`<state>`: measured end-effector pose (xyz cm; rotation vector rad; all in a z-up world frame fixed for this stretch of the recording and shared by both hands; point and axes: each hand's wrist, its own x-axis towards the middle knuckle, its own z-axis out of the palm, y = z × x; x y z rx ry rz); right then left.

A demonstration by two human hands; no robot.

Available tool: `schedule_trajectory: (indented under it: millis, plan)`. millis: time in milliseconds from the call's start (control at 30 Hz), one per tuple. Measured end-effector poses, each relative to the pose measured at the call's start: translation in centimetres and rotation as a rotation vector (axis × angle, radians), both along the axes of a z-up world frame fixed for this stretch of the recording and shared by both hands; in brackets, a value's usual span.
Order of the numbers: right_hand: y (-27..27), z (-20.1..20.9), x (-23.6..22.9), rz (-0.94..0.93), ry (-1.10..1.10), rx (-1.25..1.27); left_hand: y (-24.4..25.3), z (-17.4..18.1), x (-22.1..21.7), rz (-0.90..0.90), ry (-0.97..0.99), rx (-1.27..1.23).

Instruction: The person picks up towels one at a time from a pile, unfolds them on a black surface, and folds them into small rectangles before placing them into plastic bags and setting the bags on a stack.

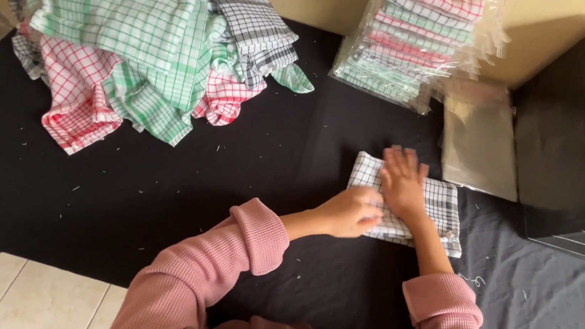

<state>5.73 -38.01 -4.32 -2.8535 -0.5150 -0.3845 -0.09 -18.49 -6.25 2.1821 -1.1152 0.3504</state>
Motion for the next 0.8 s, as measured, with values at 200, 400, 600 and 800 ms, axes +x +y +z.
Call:
schedule_trajectory:
  millis: [200, 400, 600, 800]
  plan:
    - [-1.3, 0.9, -1.1, -0.420, -0.081, 0.079, 1.8, 2.1, 1.0, 0.569, -0.052, -0.094]
    - [1.0, 4.8, -2.6, -0.318, -0.226, 0.282, 0.0, 2.7, 2.1, 0.343, 0.376, -0.026]
    - [6.2, 3.6, -4.6, 0.069, -0.224, 0.439, 0.4, -0.8, 5.2, 0.246, 0.567, -0.174]
    - [7.1, 4.3, -6.6, -0.162, 0.311, 0.076, 5.8, -1.0, 3.9, 0.232, 0.630, -0.364]
